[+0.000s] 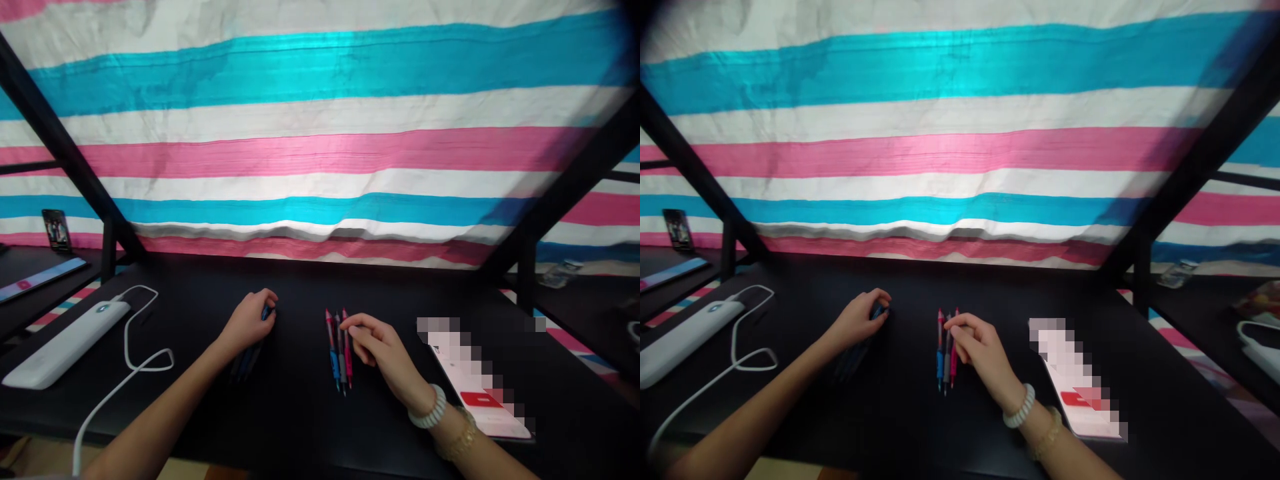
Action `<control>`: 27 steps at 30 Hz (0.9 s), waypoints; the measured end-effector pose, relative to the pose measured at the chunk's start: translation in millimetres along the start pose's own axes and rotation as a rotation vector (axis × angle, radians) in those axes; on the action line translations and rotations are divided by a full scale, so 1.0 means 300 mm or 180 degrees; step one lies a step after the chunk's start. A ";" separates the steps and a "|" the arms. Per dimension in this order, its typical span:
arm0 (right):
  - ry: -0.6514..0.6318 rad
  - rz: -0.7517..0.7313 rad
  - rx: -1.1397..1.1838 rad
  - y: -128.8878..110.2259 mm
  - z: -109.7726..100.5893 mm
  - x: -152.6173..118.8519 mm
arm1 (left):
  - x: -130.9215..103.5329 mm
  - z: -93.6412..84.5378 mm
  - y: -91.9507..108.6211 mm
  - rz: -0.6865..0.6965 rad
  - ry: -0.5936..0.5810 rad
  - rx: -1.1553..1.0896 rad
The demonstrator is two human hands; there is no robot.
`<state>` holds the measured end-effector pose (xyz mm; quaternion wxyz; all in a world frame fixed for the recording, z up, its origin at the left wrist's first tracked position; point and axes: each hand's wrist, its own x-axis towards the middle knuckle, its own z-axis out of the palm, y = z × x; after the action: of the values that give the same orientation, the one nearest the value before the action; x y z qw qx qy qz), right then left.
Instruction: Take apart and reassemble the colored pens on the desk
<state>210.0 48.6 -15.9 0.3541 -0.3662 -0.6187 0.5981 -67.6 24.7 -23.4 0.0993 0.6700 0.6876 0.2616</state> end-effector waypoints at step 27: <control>0.0413 -0.0186 -0.0007 -0.011 -0.003 0.008 | -0.109 0.101 0.199 0.2835 -0.0395 0.0846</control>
<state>209.5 51.0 -12.5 0.4104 -0.3864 -0.6055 0.5618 1.8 -2.4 -26.4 -0.0684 0.9211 0.3535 0.1478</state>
